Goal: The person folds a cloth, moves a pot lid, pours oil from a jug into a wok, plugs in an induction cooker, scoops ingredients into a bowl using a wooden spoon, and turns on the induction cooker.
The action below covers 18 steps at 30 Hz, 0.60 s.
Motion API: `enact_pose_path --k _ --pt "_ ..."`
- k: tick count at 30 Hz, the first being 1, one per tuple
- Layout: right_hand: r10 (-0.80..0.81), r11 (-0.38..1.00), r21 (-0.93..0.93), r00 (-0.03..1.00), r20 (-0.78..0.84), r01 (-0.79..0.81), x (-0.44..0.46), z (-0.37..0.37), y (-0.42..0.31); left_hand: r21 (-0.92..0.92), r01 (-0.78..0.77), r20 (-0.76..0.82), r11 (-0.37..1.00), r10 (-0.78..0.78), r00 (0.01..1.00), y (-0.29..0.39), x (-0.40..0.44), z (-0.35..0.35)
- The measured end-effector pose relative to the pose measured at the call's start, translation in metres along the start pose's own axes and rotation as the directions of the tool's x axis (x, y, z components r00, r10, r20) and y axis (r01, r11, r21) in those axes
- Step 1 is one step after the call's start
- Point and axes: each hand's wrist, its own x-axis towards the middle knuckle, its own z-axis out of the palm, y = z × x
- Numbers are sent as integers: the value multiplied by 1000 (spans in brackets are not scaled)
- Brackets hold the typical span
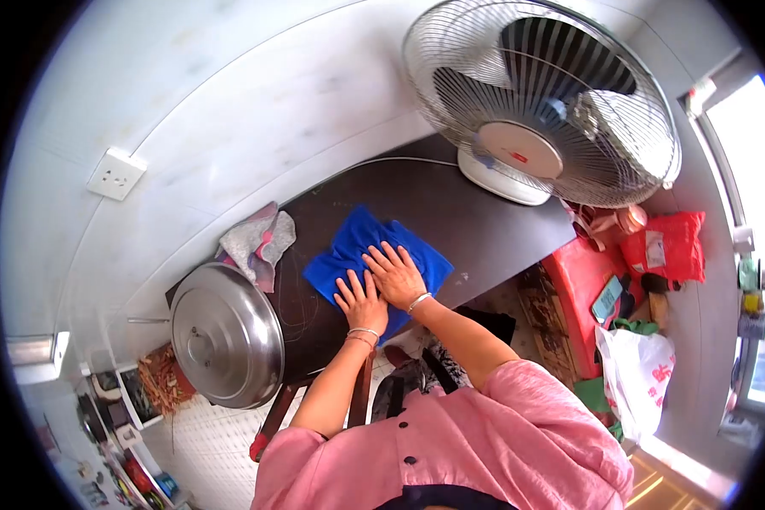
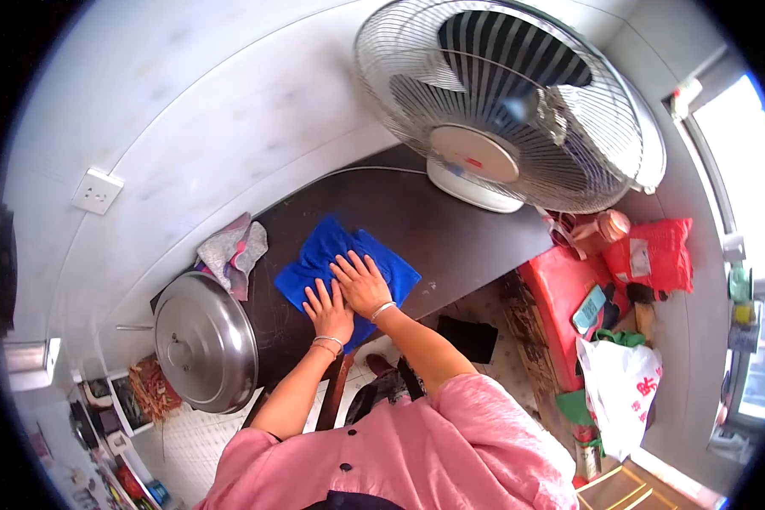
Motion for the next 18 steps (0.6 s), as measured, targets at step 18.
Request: enact_pose_path --k 18 --pt "364 901 -186 917 -164 -391 -80 -71 184 -109 -459 -286 882 415 864 202 67 32"
